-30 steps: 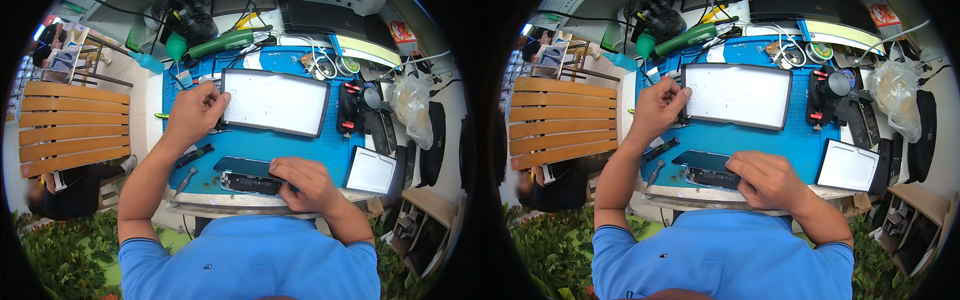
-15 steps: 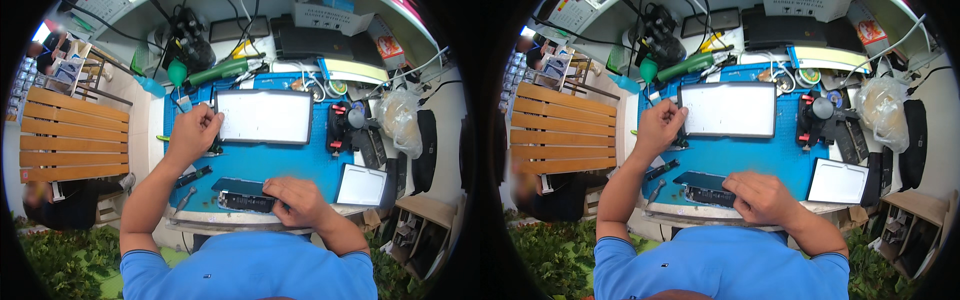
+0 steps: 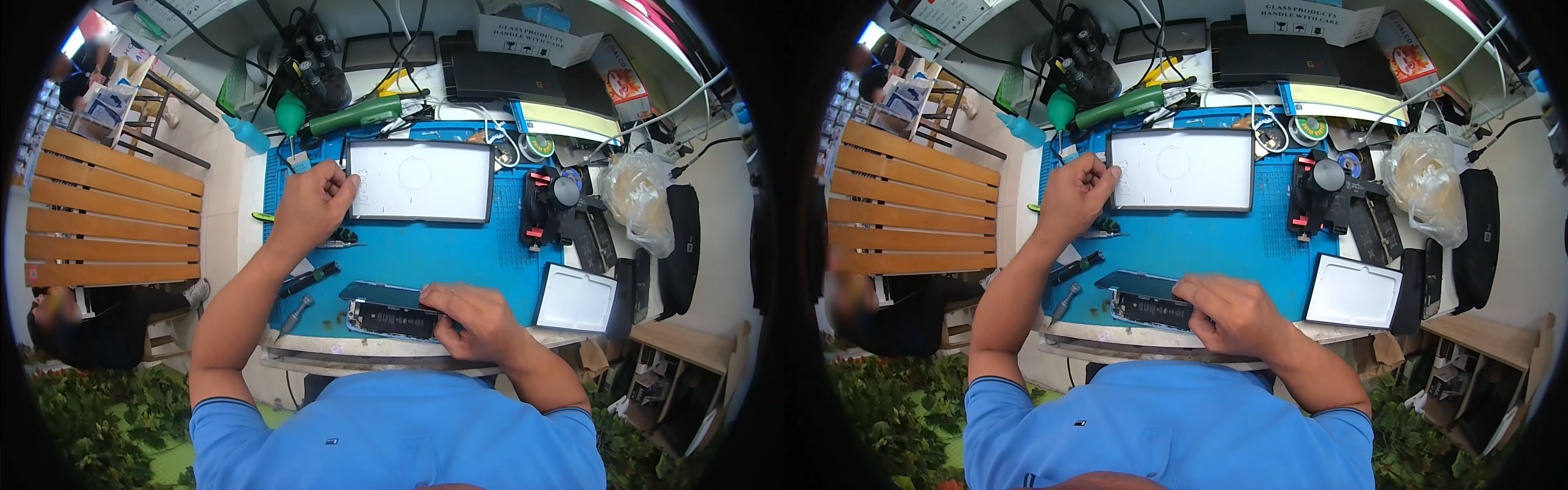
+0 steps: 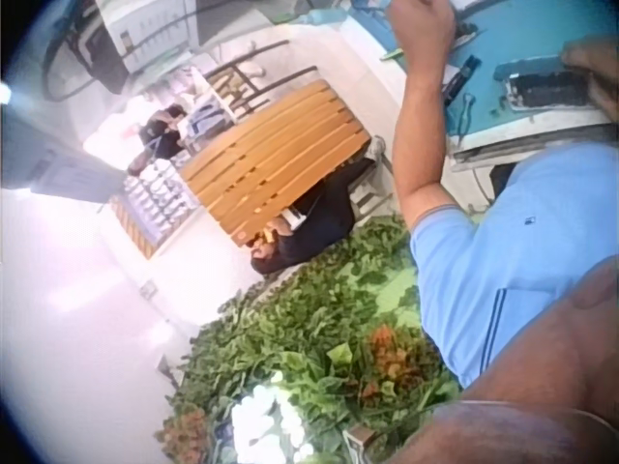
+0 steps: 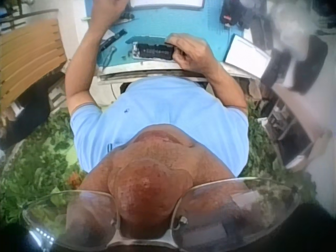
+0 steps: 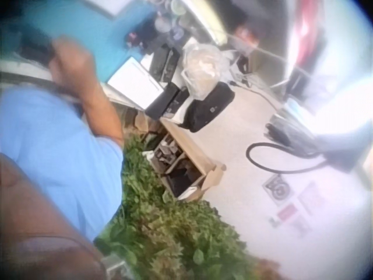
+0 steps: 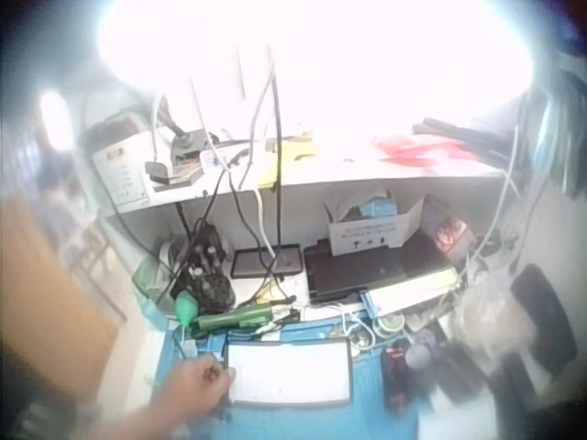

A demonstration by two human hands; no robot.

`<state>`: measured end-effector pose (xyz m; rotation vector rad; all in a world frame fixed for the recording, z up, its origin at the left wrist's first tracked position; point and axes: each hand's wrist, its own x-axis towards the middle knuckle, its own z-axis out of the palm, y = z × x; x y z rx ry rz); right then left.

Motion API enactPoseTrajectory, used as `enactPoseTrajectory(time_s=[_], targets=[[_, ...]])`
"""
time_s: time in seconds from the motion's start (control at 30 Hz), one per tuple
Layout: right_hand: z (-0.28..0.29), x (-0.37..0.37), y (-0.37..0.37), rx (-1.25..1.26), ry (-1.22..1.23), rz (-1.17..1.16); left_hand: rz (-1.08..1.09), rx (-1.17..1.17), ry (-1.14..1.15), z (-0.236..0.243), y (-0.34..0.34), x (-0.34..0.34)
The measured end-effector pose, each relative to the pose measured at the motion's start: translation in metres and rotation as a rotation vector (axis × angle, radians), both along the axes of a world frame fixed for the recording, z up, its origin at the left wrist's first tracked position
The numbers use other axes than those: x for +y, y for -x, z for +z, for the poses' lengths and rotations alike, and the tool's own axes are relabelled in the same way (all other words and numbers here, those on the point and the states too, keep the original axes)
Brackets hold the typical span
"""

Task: The person disassembles a smartphone, removes the battery, and uses a screwdriver to manipulate internal components. They then reassemble the device and test the screen by interacting with the display.

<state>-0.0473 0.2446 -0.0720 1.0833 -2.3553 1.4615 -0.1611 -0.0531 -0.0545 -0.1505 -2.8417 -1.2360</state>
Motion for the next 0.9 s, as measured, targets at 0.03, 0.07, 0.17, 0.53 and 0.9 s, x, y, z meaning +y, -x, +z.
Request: enactPoseTrajectory(time_s=[0.03, 0.07, 0.17, 0.53, 0.9], targets=[[0.000, 0.000, 0.000, -0.002, -0.007, -0.003, 0.000, -0.004, -0.010, 0.000, 0.000, 0.000], [0.000, 0.000, -0.001, -0.005, -0.013, -0.006, -0.001, -0.008, -0.019, -0.001, 0.001, -0.001], [0.000, 0.002, -0.004, -0.015, -0.053, -0.031, 0.001, 0.045, 0.026, -0.015, 0.010, -0.009], [-0.001, -0.001, 0.000, -0.101, 0.012, -0.148, 0.066, -0.233, 0.080, 0.008, 0.025, -0.004], [0.000, -0.002, -0.001, -0.356, 0.061, -0.197, 0.113, 0.010, -0.120, 0.053, -0.087, -0.064]])
